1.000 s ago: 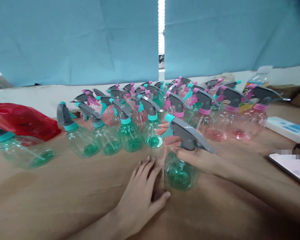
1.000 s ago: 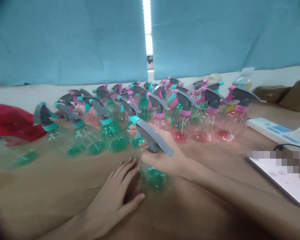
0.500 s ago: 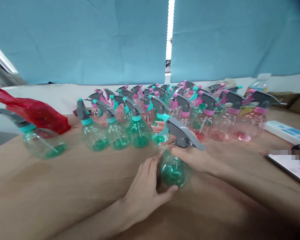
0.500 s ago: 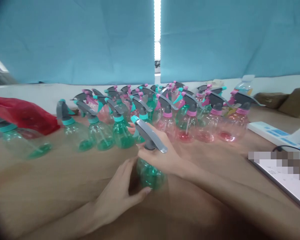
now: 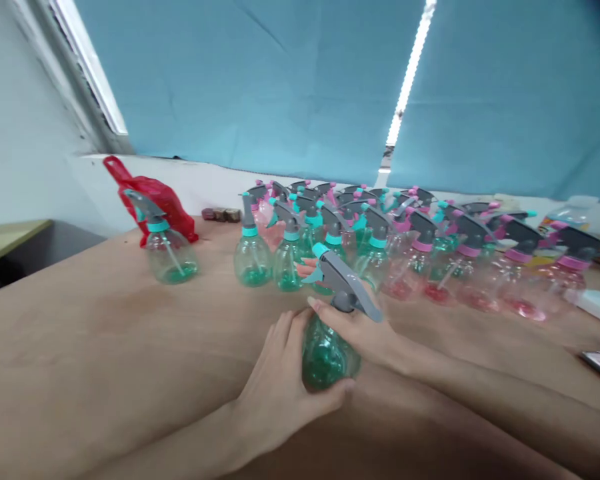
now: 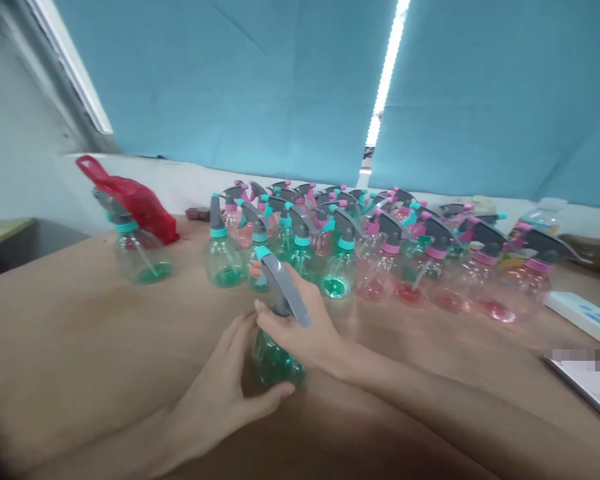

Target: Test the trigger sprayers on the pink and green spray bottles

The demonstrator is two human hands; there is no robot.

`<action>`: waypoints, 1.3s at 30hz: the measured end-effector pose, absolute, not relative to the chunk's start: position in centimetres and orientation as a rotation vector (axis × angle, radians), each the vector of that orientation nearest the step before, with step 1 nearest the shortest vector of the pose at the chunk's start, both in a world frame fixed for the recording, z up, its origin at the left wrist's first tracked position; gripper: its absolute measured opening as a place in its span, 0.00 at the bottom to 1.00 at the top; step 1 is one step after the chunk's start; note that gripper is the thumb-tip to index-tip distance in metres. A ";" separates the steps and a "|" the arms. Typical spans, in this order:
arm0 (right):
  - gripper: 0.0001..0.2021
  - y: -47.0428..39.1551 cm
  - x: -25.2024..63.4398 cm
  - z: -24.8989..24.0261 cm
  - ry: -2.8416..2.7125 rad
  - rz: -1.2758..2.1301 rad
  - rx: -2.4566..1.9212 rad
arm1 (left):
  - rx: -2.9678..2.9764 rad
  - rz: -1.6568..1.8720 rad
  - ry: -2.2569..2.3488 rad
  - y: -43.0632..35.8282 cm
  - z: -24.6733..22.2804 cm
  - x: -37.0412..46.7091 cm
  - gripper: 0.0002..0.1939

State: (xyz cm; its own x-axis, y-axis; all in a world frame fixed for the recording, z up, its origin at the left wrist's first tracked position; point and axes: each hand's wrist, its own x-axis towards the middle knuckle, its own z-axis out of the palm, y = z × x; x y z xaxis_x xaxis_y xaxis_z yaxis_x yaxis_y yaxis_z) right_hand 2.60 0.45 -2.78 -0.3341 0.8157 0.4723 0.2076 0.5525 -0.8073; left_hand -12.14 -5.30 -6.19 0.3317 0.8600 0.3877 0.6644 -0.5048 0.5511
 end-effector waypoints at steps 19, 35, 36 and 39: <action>0.27 3.5 -4.9 -0.6 -2.308 0.351 -0.993 | 2.455 1.123 2.025 -4.9 -5.7 -26.5 0.27; 0.26 7.7 -8.5 -2.8 -2.097 -0.019 -1.253 | 2.494 0.818 2.321 2.3 -2.6 -30.1 0.24; 0.25 8.0 -8.7 -2.7 -2.091 -0.011 -1.259 | 2.506 0.813 2.336 2.6 -2.6 -30.1 0.25; 0.24 8.7 -9.1 -2.6 -2.071 0.011 -1.264 | 2.540 0.809 2.372 3.5 -2.6 -30.3 0.26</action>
State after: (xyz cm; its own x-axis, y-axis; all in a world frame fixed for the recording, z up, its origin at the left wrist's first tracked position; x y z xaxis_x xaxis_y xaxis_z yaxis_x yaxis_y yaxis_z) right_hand -9.13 8.68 -2.58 -0.2785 0.7832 0.5559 0.7773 0.5237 -0.3486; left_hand -30.32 3.54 -2.61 0.0575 0.8104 0.5831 0.9978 -0.0663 -0.0063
